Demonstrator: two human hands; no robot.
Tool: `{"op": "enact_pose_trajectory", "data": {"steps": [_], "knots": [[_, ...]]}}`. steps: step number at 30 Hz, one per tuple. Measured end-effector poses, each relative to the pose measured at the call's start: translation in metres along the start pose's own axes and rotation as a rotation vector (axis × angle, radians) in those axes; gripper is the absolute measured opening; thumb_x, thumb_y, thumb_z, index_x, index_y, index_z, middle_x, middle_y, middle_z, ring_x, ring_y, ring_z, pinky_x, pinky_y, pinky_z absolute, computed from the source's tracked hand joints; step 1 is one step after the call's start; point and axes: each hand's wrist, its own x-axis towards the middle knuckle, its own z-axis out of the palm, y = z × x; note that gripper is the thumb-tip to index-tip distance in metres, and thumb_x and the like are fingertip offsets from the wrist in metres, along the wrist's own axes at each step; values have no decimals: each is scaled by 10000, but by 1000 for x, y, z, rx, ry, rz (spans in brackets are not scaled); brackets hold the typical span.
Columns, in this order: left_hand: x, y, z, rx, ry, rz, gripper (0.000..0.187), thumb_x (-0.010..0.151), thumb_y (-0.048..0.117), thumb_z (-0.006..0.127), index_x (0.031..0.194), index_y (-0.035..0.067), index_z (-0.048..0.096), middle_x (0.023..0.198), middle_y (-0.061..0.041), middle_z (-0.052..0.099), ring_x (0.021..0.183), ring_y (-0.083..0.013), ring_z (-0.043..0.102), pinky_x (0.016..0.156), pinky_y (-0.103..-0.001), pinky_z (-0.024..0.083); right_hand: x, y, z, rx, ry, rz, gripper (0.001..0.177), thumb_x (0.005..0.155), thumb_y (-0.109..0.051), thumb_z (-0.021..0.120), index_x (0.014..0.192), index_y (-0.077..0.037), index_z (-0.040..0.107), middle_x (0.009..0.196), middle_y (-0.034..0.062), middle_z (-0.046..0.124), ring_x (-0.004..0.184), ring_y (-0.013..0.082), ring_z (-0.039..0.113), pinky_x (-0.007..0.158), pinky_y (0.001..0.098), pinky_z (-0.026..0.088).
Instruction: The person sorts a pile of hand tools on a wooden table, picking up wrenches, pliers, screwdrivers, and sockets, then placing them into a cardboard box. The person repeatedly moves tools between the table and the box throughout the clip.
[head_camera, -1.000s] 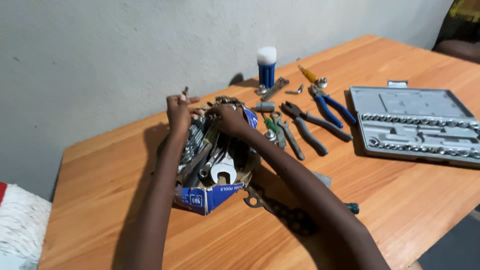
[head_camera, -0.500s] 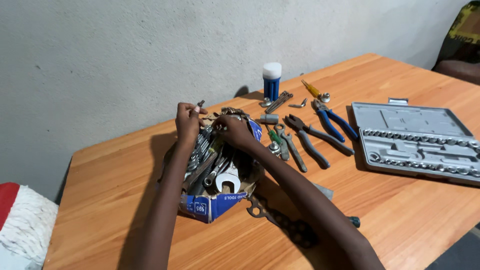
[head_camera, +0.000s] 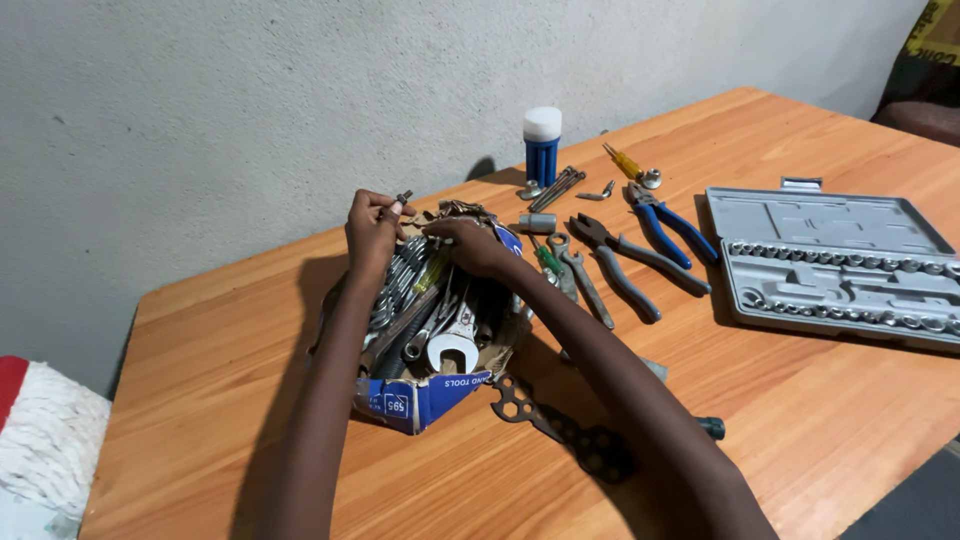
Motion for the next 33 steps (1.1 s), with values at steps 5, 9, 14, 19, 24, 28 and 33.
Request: {"op": "enact_pose_trajectory", "data": {"steps": [5, 9, 14, 19, 24, 28, 33], "knots": [[0, -4, 0, 15, 1, -33, 106, 1004, 27, 591, 1041, 44, 492, 950, -112, 760, 601, -88, 560, 572, -259, 493, 4, 1, 3, 98, -9, 212, 476, 779, 9, 676, 1247, -74, 691, 1240, 144, 706, 1170, 303, 674, 995, 404, 549], [5, -9, -2, 80, 6, -56, 89, 1013, 33, 580, 1036, 34, 494, 945, -124, 770, 622, -92, 592, 593, -259, 508, 8, -16, 5, -57, 31, 225, 387, 798, -179, 806, 1159, -99, 692, 1125, 116, 718, 1087, 299, 672, 938, 417, 529], [10, -21, 0, 109, -37, -83, 104, 996, 43, 579, 1028, 27, 481, 921, -141, 767, 642, -129, 684, 591, -292, 531, 2, -30, 7, -164, 115, 286, 349, 787, -257, 856, 1048, -102, 682, 1072, 92, 712, 1082, 305, 631, 895, 459, 460], [9, -27, -3, 247, 0, -161, 116, 988, 51, 603, 1014, 23, 493, 880, -139, 774, 669, -156, 704, 642, -313, 554, -3, -33, 3, -174, 148, 185, 282, 790, -161, 808, 1031, -92, 679, 1045, 103, 720, 1041, 316, 655, 864, 444, 497], [9, -27, 0, 291, -3, -170, 100, 988, 53, 592, 1014, 25, 500, 870, -132, 777, 694, -168, 722, 669, -321, 564, -6, -49, -21, -48, 73, 182, 331, 743, -157, 849, 978, -42, 647, 955, 130, 708, 913, 297, 695, 788, 403, 557], [10, -29, 0, 241, -8, -122, 111, 971, 60, 611, 1011, 35, 510, 865, -121, 777, 729, -153, 737, 684, -312, 577, -17, -74, -29, -271, 98, -74, 237, 884, -77, 751, 1084, -45, 629, 1032, 126, 711, 961, 290, 712, 808, 413, 590], [8, -30, 4, 262, -15, -150, 132, 984, 94, 618, 1030, 46, 503, 885, -103, 791, 680, -169, 689, 652, -315, 534, -26, -83, -30, -509, -2, -209, 378, 887, -135, 725, 1214, -6, 585, 1188, 202, 614, 1028, 352, 662, 869, 455, 576]]}}
